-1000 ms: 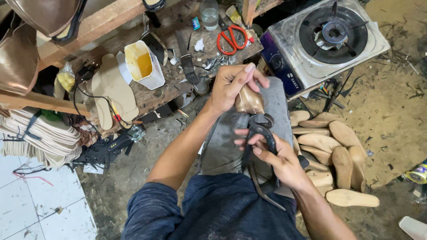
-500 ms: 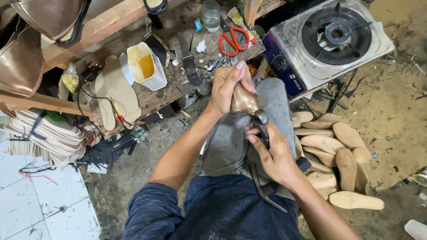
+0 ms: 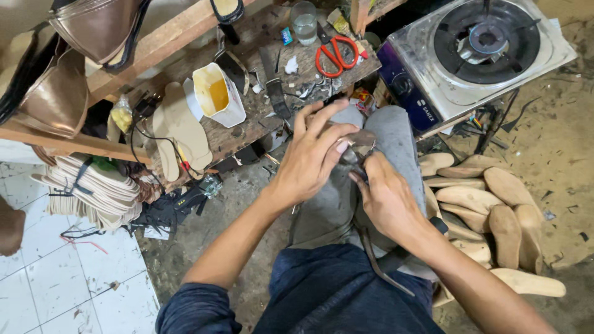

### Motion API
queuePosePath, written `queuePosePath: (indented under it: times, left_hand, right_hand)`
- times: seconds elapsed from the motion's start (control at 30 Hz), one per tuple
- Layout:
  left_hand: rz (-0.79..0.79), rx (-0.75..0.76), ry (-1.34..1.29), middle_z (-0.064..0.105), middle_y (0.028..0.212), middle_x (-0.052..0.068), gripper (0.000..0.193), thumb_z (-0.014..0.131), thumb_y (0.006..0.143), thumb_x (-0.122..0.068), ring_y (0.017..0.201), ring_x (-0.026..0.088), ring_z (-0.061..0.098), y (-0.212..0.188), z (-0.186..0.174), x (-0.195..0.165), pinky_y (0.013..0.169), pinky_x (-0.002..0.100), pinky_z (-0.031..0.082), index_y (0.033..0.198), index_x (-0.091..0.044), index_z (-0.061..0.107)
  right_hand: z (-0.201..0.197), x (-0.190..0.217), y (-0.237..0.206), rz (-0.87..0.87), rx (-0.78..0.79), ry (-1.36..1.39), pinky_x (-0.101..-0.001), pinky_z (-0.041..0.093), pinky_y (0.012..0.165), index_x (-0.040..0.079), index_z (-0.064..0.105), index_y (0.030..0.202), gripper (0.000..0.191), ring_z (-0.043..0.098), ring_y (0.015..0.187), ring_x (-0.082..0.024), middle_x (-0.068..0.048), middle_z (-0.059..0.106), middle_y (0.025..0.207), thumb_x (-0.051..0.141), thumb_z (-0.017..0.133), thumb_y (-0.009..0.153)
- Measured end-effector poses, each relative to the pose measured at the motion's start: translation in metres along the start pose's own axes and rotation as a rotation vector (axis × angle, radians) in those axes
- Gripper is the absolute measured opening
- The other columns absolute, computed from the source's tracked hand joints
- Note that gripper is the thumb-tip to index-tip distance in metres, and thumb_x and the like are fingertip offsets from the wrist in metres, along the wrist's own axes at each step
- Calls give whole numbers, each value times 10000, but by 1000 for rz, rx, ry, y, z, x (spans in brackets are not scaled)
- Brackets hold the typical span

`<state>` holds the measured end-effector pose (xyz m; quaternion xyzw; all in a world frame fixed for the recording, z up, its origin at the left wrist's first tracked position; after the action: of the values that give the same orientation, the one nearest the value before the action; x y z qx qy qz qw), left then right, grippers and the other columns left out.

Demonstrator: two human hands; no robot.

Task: The person uses a hammer and pliers to tap and adjust the heel and sole of a metallic high-heeled shoe. They then use scissors to trim excess material from a black flat shoe. The person handles multiple shoes and tools throughout the process.

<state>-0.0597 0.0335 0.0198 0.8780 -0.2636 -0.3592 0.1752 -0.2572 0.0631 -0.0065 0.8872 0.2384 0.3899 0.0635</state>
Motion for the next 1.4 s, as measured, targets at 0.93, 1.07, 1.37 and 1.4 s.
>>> queuePosePath:
  times: [0.93, 1.07, 1.37, 1.4]
  left_hand:
    - [-46, 194, -71, 505, 1259, 158, 455, 625, 954, -36, 1194, 368, 448, -13, -12, 25, 1071, 458, 422, 1398, -78, 540]
    - [-162, 231, -132, 505, 1248, 150, 455, 653, 944, -39, 1180, 358, 454, -16, -14, 23, 1049, 450, 431, 1387, -83, 558]
    - [-96, 214, -87, 515, 1264, 141, 473, 646, 924, -17, 1198, 354, 450, -21, -16, 19, 1078, 459, 415, 1384, -73, 554]
    - [-108, 209, -78, 517, 1263, 140, 466, 649, 935, -16, 1201, 353, 451, -23, -15, 19, 1078, 457, 415, 1388, -75, 553]
  right_hand:
    - [20, -19, -2, -54, 167, -15, -570, 496, 662, -33, 487, 1047, 245, 623, 847, -500, -270, 603, 1007, 6, 626, 849]
    - [30, -15, 1, 18, 178, 6, -562, 492, 695, -45, 481, 1040, 217, 627, 867, -485, -278, 608, 1017, 27, 618, 887]
    - [20, -10, -7, -70, 154, 2, -560, 501, 728, -27, 483, 1057, 263, 621, 871, -491, -265, 594, 1001, -56, 565, 809]
    - [22, -10, -8, 1, 201, 29, -557, 489, 725, -29, 486, 1061, 229, 618, 876, -485, -262, 604, 1005, -16, 594, 859]
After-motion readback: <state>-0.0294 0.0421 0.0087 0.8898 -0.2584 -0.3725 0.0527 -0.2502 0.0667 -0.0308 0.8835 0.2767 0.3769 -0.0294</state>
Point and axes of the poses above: each hand's wrist, its own y-axis towards the middle knuckle, its own z-axis out of the palm, x = y × z, the point moved 1 cm from there along y, towards the middle knuckle
